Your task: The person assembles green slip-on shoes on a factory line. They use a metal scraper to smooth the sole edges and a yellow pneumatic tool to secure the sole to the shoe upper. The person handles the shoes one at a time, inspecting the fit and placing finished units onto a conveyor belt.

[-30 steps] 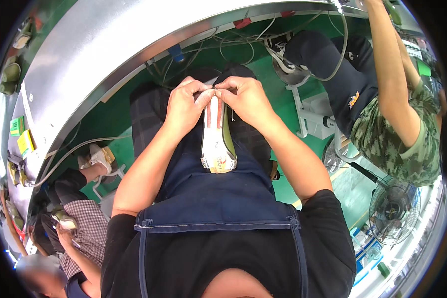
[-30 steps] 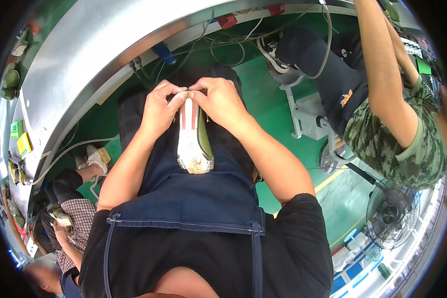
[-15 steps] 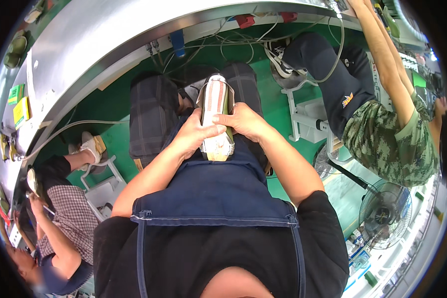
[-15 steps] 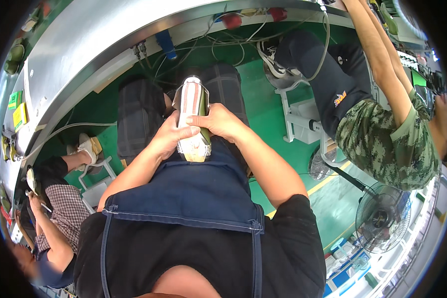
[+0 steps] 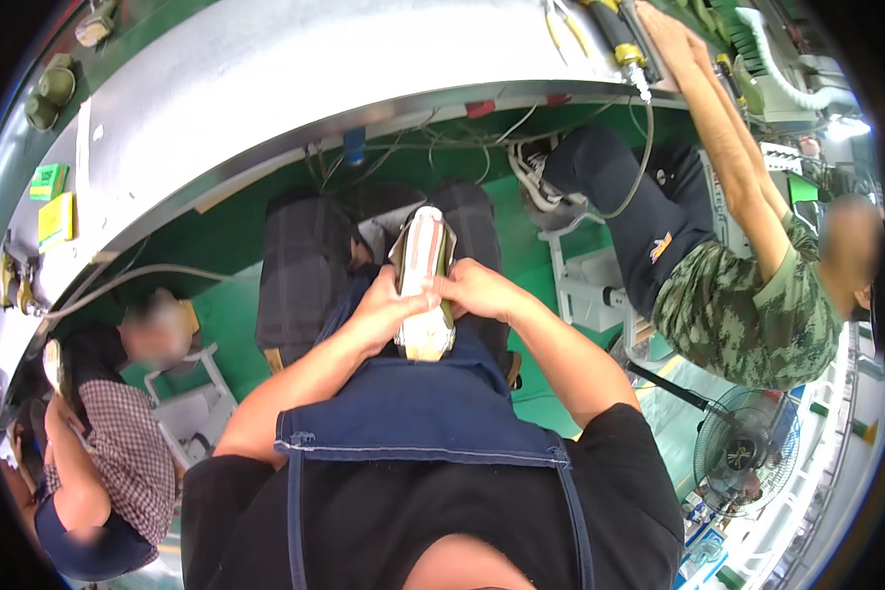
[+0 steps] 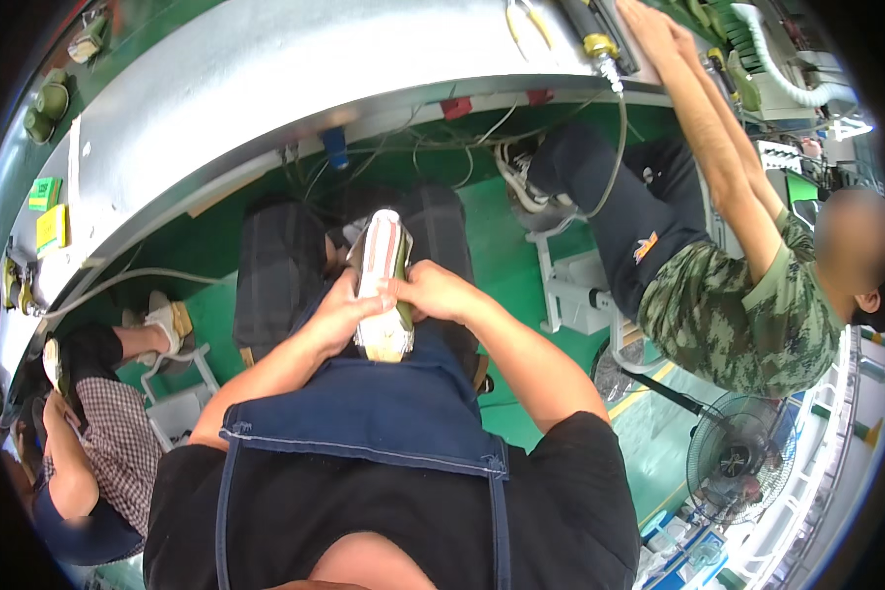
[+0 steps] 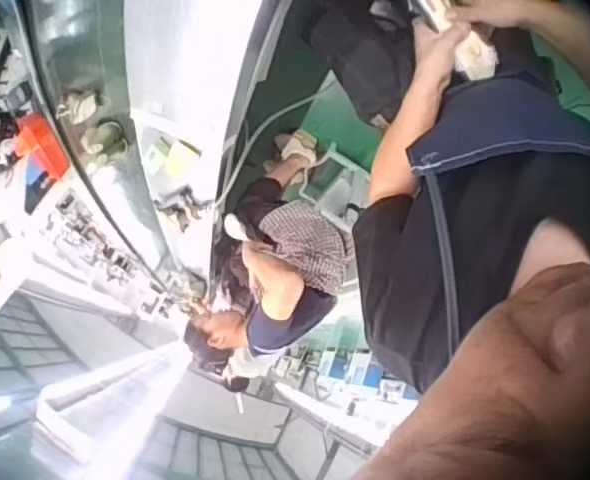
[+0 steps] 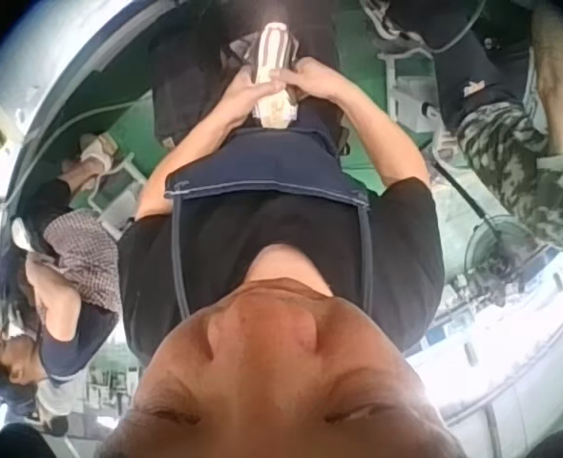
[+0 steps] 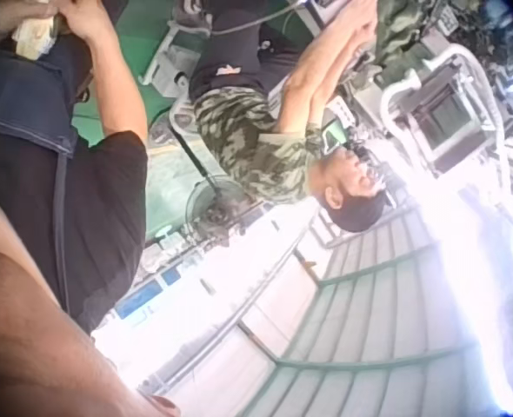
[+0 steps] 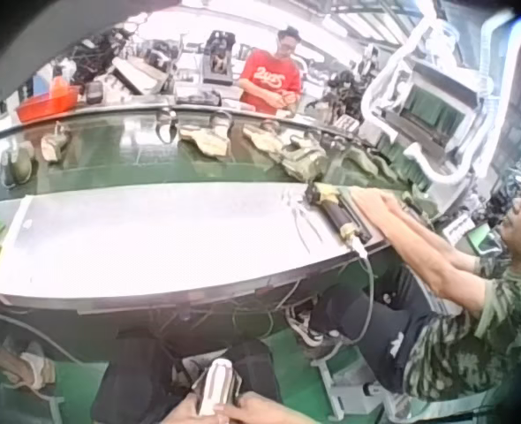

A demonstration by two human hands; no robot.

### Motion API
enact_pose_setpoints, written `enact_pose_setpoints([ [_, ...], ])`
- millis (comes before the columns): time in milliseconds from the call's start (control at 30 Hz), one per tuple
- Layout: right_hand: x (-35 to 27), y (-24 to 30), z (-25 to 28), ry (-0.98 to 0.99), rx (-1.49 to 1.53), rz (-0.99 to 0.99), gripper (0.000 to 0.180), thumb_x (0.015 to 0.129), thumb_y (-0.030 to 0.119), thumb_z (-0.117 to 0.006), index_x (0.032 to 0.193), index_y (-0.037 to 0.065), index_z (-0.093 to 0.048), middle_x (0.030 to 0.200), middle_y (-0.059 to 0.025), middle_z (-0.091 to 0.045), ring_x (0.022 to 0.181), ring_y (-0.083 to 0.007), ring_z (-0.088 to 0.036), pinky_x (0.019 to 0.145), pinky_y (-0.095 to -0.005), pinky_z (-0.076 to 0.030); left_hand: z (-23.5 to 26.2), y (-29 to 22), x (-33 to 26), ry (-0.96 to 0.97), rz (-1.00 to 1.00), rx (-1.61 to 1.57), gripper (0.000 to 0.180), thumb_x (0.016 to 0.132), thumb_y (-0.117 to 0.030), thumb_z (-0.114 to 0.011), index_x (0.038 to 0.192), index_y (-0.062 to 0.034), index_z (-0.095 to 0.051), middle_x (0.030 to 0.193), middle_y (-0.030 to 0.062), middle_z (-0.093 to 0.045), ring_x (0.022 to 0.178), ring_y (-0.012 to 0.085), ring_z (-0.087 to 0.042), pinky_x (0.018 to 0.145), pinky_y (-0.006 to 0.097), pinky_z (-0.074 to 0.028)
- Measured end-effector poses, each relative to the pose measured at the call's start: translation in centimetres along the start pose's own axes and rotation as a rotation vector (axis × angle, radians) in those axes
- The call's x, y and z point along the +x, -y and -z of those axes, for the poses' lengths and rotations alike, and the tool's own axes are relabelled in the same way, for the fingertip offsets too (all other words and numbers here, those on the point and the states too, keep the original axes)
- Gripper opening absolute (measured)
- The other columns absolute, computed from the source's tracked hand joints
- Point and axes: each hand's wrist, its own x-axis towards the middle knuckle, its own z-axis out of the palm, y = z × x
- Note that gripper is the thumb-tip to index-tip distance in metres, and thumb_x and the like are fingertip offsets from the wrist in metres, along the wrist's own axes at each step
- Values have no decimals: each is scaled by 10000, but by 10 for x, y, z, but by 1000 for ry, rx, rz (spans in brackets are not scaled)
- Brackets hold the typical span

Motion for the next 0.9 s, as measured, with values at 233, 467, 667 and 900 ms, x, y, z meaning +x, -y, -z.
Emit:
enact_pose_setpoints([
  [233,-38,180,111,-953,-767,718,414,941,293,-753,1177,-44,-705,1061,-244,-745,1009,-366,-735,904,-422,-562,-1,-6,0,-27,34,-11,660,847,-124,-834,1308,107,-422,1194,216,-641,1075,260,-693,938,366,-572],
  [467,35,257,220,-1235,-894,390,566,909,340,-721,1340,-8,-607,1283,-336,-647,1226,-476,-617,1048,-497,-501,2,-10,-1,-30,65,28,670,848,-110,-810,1361,108,-438,1230,207,-636,1129,258,-663,993,371,-536],
  [667,11,260,251,-902,-1237,83,450,893,273,-671,1164,-87,-657,1104,-336,-706,1114,-481,-670,985,-497,-520,5,-4,4,-35,35,118,675,832,-157,-842,1297,131,-446,1216,231,-639,1103,266,-678,956,372,-558],
  [900,-33,173,210,-866,-1115,480,286,933,110,-558,1174,-26,-628,1015,-197,-698,911,-337,-669,809,-459,-521,3,-5,5,-13,26,111,706,835,-228,-866,1241,151,-429,1199,274,-638,1069,290,-704,911,377,-585],
])
